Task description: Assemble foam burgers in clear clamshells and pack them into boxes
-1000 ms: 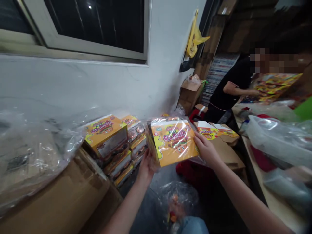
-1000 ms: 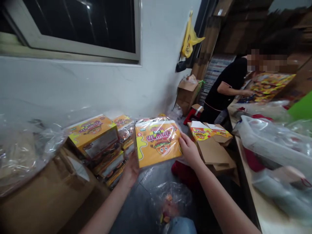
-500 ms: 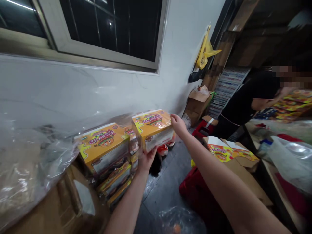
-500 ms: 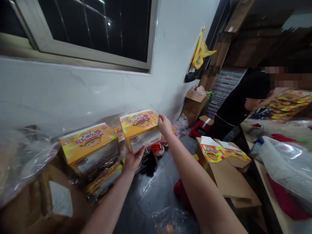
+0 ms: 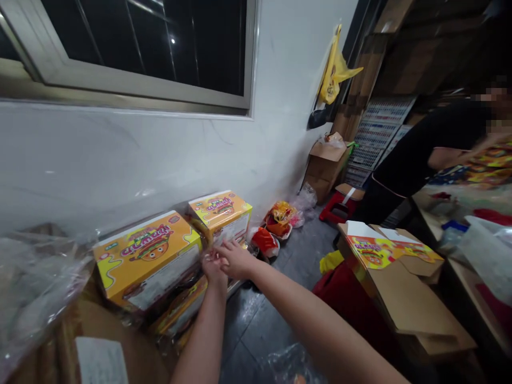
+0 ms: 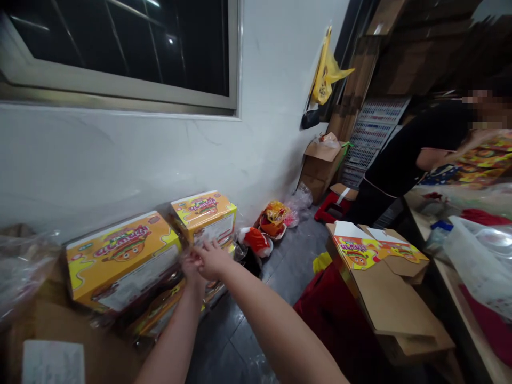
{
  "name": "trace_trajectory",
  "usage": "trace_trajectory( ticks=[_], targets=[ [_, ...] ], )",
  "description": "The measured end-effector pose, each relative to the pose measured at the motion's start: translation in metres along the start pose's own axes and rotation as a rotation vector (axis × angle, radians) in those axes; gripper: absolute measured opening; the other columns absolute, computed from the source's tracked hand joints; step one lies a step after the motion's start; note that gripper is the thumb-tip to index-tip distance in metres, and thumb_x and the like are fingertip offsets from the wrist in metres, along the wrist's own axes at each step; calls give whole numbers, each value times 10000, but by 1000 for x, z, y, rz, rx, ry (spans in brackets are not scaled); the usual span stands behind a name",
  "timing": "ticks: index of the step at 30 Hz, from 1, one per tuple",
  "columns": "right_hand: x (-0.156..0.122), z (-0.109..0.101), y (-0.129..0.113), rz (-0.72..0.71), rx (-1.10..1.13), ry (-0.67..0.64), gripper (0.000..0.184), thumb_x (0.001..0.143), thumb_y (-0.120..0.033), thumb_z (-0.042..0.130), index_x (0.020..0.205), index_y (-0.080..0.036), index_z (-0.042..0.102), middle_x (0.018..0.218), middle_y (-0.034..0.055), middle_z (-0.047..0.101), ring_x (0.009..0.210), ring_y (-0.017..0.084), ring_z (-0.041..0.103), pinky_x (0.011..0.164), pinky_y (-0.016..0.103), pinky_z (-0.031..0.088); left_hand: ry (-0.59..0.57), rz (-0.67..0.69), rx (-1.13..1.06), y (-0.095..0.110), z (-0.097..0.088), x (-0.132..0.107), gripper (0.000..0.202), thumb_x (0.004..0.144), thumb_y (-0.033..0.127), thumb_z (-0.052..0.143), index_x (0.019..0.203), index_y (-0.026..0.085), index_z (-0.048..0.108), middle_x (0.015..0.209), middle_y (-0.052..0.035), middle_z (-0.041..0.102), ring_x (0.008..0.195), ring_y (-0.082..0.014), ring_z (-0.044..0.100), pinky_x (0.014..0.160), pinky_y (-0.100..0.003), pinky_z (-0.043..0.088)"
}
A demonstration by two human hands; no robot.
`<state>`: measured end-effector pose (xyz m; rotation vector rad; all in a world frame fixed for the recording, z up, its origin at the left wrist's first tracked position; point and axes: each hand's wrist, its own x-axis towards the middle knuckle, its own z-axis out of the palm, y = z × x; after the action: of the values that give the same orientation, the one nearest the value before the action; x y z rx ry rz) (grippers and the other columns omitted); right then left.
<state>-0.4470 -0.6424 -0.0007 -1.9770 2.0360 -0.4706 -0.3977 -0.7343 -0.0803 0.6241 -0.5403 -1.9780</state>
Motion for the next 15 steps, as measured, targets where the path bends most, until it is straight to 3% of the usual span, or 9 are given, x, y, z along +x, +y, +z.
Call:
trace_trajectory(
  ticks=[3, 6, 9, 11, 13, 15],
  targets=[
    [-28, 11, 5, -12, -58, -27, 583, 774, -256, 522, 1333, -198, 365, 1451, 138, 227, 1326, 353, 166, 1001, 552, 272, 108, 42, 62, 3, 5, -3, 417, 919, 387, 238, 1104, 159, 534, 988, -71, 625, 994, -176, 572, 888, -346, 434],
    [-56, 11, 12, 12, -71, -3, 592, 748, -213, 534, 1320, -168, 386, 1435, 162, 253, 1322, 352, 180, 1010, 536, 280, 100, 50, 208, 2, 16, -16, 469, 910, 349, 149, 1120, 188, 537, 984, -83, 647, 1053, -193, 563, 895, -362, 437],
    [-89, 11, 23, 68, -4, 78, 620, 743, -168, 520, 1340, -134, 357, 1401, 154, 329, 1326, 275, 216, 1079, 462, 218, 1, 62, 434, -17, 33, -48, 489, 900, 323, 155, 1059, 123, 573, 989, -147, 651, 994, -211, 603, 835, -391, 474],
    [-121, 14, 32, 180, 41, 126, 596, 757, -153, 492, 1338, -118, 363, 1385, 148, 360, 1325, 242, 232, 1094, 427, 211, -89, 103, 612, -33, 48, -71, 557, 889, 289, 100, 1019, 55, 589, 1002, -162, 640, 945, -161, 617, 832, -306, 471],
    [-167, 21, 41, 310, 53, 147, 535, 778, -156, 465, 1309, -121, 414, 1378, 140, 374, 1325, 242, 236, 1088, 423, 236, -209, 182, 831, -40, 66, -82, 521, 890, 292, 142, 986, 51, 594, 1058, -146, 618, 977, -129, 592, 884, -266, 430],
    [-226, 30, 45, 396, 44, 143, 469, 797, -181, 454, 1264, -143, 479, 1367, 123, 397, 1326, 247, 235, 1081, 432, 253, -359, 299, 1116, -28, 84, -76, 381, 894, 317, 334, 1049, 74, 583, 1173, -121, 565, 1088, -159, 527, 987, -351, 363]
  ],
)
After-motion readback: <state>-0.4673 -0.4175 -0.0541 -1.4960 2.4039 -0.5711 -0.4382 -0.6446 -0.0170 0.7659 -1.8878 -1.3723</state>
